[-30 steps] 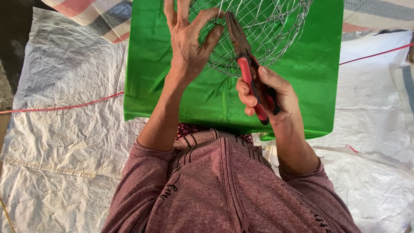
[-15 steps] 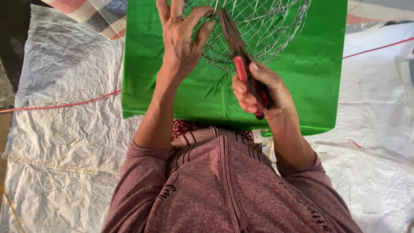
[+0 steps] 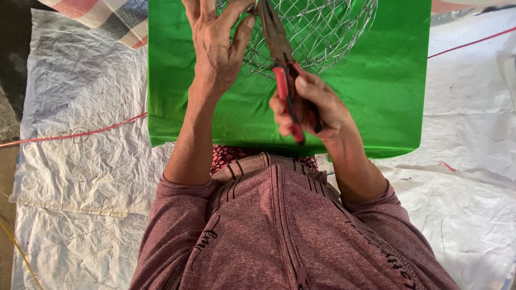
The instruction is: Using pliers to bend and secure wire mesh components together to form a basket-like structure.
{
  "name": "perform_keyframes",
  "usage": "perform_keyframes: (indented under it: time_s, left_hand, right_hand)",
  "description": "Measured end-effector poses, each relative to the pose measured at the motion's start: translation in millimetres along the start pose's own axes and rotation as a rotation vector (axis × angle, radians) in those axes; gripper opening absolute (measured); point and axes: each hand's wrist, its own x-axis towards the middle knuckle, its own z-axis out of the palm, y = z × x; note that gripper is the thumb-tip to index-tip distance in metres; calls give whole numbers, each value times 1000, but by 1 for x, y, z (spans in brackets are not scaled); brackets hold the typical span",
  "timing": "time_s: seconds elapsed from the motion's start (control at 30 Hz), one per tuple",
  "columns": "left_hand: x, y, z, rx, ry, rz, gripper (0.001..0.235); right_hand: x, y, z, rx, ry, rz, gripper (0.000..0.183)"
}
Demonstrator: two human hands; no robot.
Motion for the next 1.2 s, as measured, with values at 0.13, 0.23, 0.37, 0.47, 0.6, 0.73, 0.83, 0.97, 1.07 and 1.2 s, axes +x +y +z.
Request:
perform_keyframes:
  time_s: [0.13, 0.23, 0.37, 0.47, 0.6, 0.73, 0.83, 0.97, 1.07, 1.2]
  left_hand:
    - [-1, 2, 2, 8, 34, 11, 21]
    - [-6, 2, 4, 43, 18, -22, 22]
    - [-30, -6, 18, -56, 169, -145, 51]
    - [-47, -9, 33, -54, 298, -183, 57]
    - [-60, 2, 50, 76, 397, -152, 32]
    - [-77, 5, 68, 96, 352, -106, 19]
    - [-79, 15, 75, 148, 286, -90, 18]
    - [-73, 38, 69, 146, 284, -59, 13]
    - [-74, 50, 66, 18, 264, -67, 10]
    - [-69, 83, 41, -459, 114, -223, 11]
  right_hand:
    - [-18, 1, 15, -84, -99, 19, 38]
    - [-42, -1, 20, -257, -75, -45, 33]
    - [-79, -2, 5, -50, 71, -141, 39]
    - [-96, 2, 5, -14, 261, -203, 40]
    - [-104, 11, 0, -5, 322, -181, 39]
    - [-100, 17, -1, 10, 322, -145, 40]
    - [-91, 18, 2, 16, 297, -136, 39]
    - [-80, 18, 8, 55, 304, -114, 43]
    - [-76, 18, 7, 77, 282, -111, 46]
    - [-69, 21, 8, 93, 280, -118, 50]
